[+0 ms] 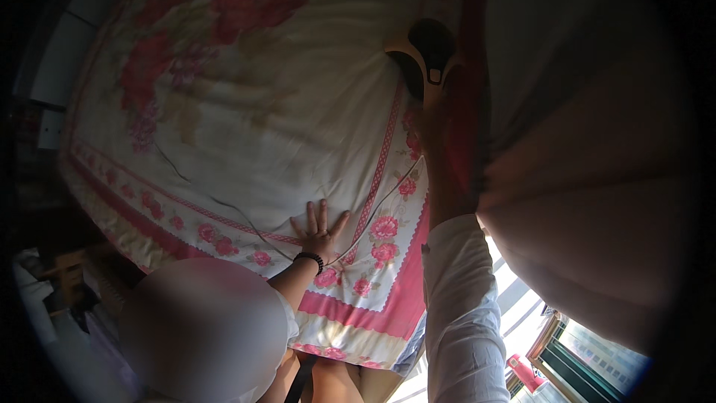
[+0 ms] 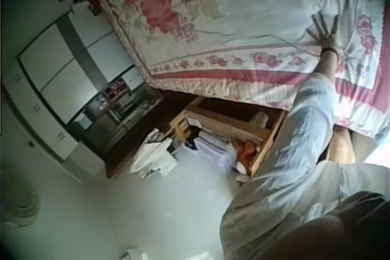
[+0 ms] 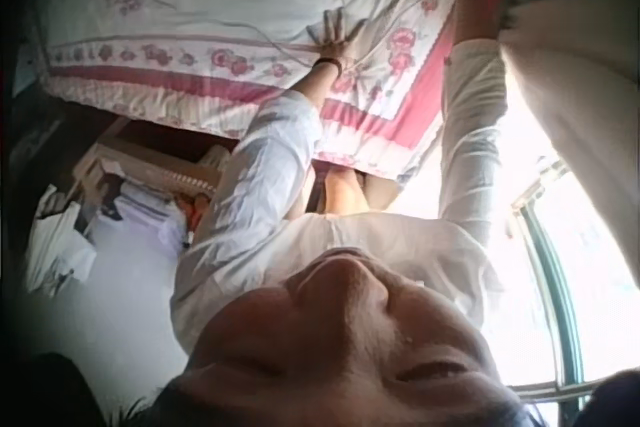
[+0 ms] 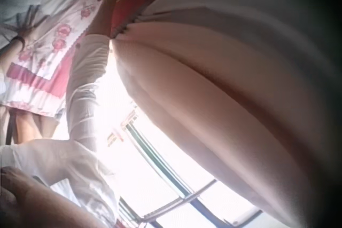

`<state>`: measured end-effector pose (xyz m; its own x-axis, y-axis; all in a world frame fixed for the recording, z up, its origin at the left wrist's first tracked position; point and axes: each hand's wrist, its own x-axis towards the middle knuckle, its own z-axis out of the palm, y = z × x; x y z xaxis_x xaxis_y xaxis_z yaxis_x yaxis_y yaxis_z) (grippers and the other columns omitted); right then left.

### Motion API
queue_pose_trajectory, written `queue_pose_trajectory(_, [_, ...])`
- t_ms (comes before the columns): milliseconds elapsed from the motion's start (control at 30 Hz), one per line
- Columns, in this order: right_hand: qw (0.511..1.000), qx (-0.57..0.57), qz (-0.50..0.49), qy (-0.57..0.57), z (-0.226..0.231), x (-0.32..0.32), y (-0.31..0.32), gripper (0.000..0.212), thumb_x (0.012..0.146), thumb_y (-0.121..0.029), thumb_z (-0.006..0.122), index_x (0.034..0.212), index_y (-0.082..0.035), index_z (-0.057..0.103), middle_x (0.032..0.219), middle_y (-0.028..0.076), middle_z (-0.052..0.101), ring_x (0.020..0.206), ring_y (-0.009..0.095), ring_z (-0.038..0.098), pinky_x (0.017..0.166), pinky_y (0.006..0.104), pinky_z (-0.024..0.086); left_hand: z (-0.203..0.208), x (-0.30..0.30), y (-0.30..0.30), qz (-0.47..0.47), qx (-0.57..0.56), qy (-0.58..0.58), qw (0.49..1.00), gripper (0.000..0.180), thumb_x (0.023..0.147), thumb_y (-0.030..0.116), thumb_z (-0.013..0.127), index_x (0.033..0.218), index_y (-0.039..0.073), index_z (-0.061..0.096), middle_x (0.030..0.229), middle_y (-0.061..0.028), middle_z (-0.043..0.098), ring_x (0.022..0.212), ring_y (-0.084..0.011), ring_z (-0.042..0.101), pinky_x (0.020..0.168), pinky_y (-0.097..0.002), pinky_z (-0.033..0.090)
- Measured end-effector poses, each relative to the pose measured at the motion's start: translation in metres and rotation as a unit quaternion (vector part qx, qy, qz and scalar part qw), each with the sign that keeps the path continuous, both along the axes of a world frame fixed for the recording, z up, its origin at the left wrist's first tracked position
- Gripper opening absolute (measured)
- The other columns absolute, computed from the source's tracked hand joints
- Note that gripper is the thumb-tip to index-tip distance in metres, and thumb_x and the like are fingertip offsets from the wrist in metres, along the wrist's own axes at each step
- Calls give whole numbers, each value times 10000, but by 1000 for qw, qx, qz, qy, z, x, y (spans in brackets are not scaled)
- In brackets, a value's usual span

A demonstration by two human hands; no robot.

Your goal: The person uses a handheld garment steamer to iron a floral-patterned bedsheet on a bed. They move the steamer across the sheet, smooth the fabric with their hands, and adjust the sheet's position. The person then coils the steamer's power cord.

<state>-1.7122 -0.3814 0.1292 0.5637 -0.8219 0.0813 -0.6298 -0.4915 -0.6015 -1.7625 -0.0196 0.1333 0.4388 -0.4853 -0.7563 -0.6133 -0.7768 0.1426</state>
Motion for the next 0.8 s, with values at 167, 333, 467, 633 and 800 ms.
queue_pose_trajectory(167, [993,102,50,-21,5,29,-27,618,852,-196,632,1373,8,369,1131,232,601,889,297,677,710,394,548,-12,-3,0,-9,-23,9,1000,1405,441,477,908,1488,490,-28,1571,-144,-226,1427,-429,-209,995,-787,-38])
queue_pose_trajectory(333, [988,135,-45,60,14,10,56,558,779,-180,656,1236,16,401,1053,305,625,963,462,621,851,501,504,-11,-4,3,-9,-31,-17,999,1371,503,407,899,1488,488,-51,1571,-144,-230,1434,-420,-198,1005,-779,-29])
queue_pose_trajectory(467, [997,61,-18,40,13,-45,148,477,772,-146,636,1162,7,408,952,321,627,916,491,609,796,532,495,-10,-5,5,-22,-44,-52,997,1338,533,384,887,1492,486,-40,1580,-124,-218,1443,-404,-187,1025,-763,-10])
queue_pose_trajectory(633, [988,127,-35,82,43,-102,248,338,746,-93,640,979,-14,408,808,304,624,820,511,597,712,561,470,-16,-10,25,-56,-149,-70,985,1214,588,511,833,1513,434,50,1598,-144,-110,1457,-405,-115,1027,-770,11])
queue_pose_trajectory(800, [985,148,-20,82,50,-149,329,390,755,-115,649,1026,-24,384,756,300,614,761,501,599,650,572,455,-56,-20,109,-154,-304,-184,922,965,689,632,701,1498,353,255,1602,-143,38,1471,-367,12,1038,-766,36])
